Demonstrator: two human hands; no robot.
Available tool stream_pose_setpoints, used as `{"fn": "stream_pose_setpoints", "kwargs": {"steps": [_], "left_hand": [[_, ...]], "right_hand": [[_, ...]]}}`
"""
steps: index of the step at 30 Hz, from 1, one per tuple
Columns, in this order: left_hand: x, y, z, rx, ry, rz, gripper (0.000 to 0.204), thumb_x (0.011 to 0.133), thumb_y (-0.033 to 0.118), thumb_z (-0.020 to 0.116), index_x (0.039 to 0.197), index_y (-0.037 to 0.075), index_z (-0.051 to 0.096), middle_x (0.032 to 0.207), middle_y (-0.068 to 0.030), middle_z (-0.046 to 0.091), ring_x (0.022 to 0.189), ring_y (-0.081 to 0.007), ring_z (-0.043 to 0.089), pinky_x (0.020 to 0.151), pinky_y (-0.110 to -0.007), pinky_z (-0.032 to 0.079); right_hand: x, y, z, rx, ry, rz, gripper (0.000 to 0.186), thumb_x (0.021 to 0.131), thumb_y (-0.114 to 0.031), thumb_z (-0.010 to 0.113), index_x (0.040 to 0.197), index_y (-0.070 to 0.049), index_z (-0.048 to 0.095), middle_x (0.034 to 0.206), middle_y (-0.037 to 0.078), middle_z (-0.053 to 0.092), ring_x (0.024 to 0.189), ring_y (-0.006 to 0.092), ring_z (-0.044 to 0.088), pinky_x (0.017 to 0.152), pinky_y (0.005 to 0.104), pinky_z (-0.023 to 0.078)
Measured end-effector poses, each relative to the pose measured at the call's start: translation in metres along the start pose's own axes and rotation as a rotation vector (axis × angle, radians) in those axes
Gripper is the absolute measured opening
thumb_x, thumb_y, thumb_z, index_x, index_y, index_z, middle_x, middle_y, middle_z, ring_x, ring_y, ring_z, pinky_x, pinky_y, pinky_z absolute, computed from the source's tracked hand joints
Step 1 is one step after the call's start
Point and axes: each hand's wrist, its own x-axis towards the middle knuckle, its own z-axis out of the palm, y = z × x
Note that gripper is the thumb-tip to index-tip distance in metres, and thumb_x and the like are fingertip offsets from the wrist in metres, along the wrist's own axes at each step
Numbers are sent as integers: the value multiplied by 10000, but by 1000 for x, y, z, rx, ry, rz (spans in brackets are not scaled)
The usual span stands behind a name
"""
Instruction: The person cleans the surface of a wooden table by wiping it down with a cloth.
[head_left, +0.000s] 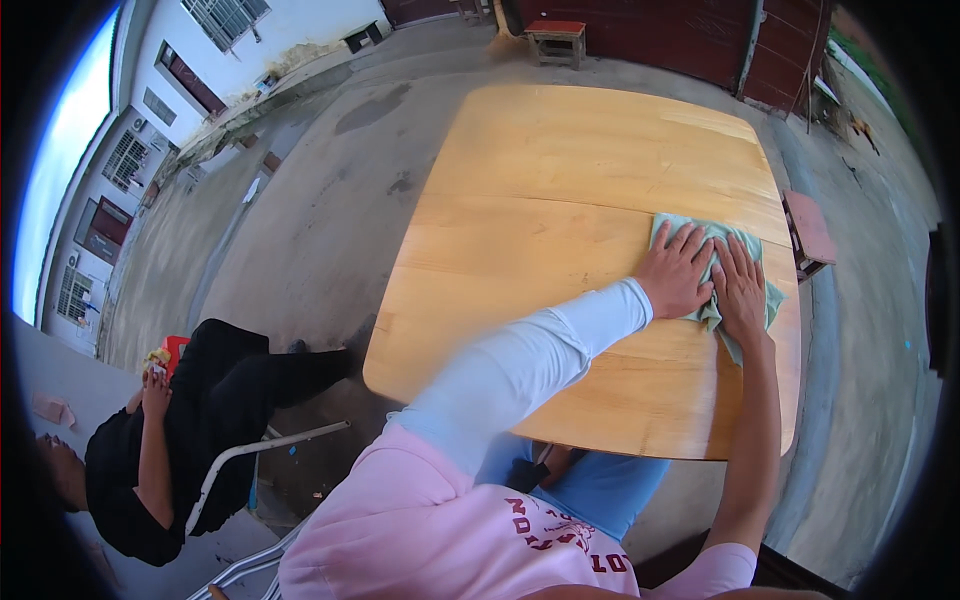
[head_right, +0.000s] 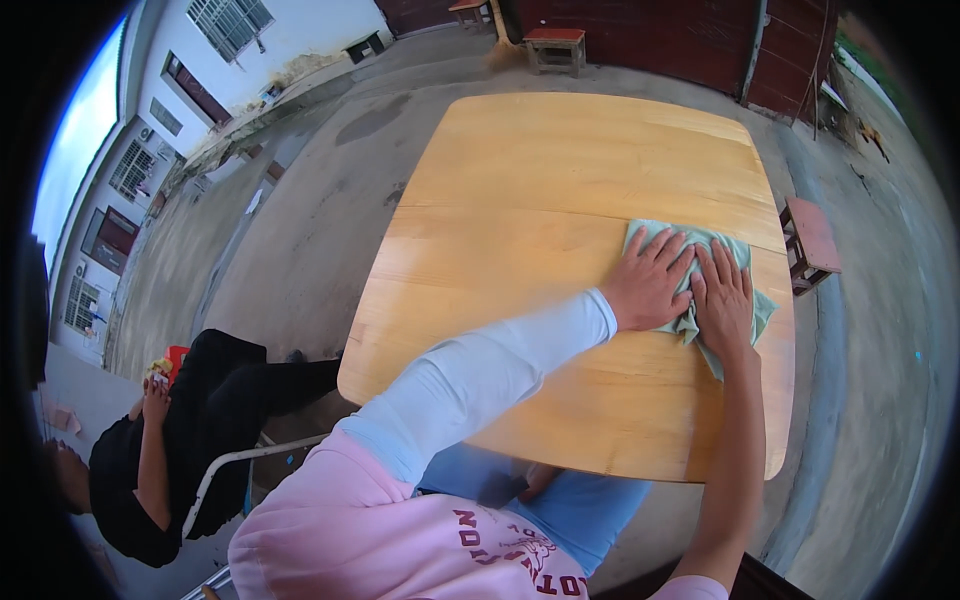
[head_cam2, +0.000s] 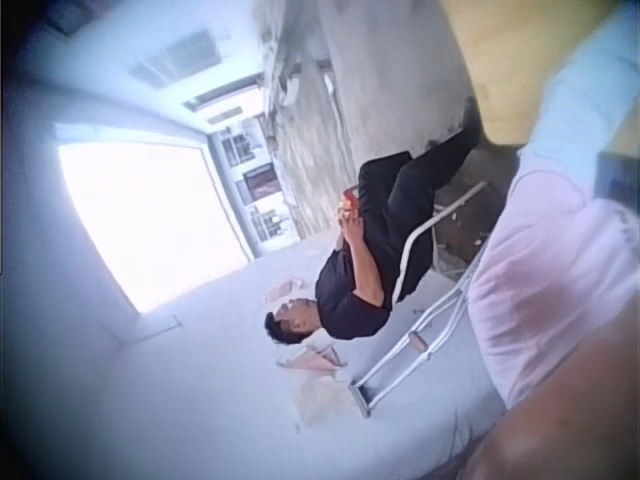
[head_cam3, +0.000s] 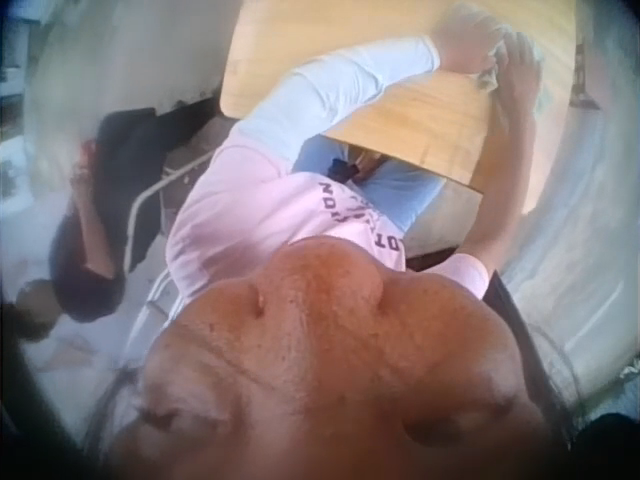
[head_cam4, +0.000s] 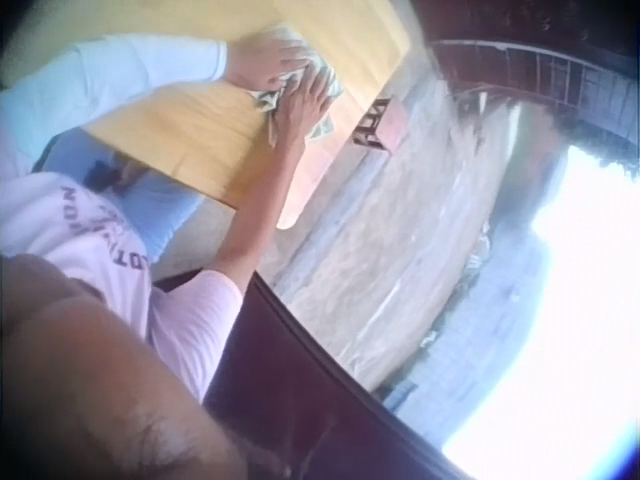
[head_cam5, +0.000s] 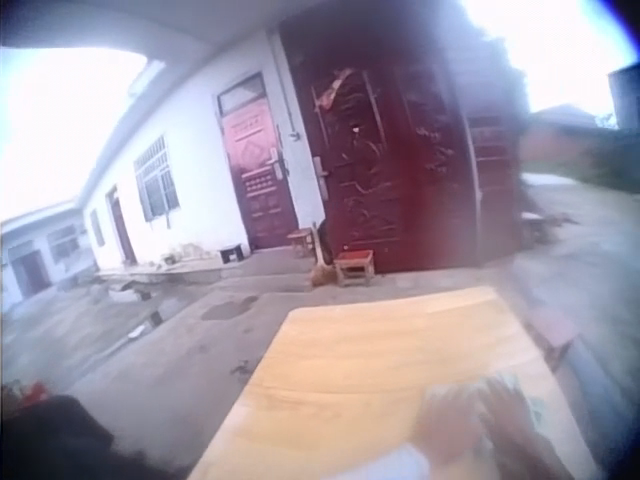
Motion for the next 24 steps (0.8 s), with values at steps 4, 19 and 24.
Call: {"fn": "stream_pose_setpoints", "kwargs": {"steps": [4,19,24], "left_hand": [[26,-5,8,24,-16,-36,588,873,403,473,1336,43,456,1405,-173,424,1323,-317,359,1091,-546,210],[-45,8,-44,-9,-132,144,587,872,380,534,1342,40,445,1388,-177,428,1325,-315,352,1093,-540,222],[-105,39,-86,-112,-200,239,648,868,415,542,1370,26,411,1421,-203,380,1324,-329,351,1101,-548,205]], "right_hand": [[24,15,6,-27,16,72,449,997,-357,338,1419,-208,379,1497,60,328,1394,236,280,1129,450,205],[-70,-54,-16,-32,72,68,470,982,-364,361,1401,-153,386,1480,119,334,1382,285,285,1131,470,185],[-147,-97,-48,70,67,54,527,909,-318,483,1383,-100,404,1459,151,352,1371,303,300,1117,483,209]]}}
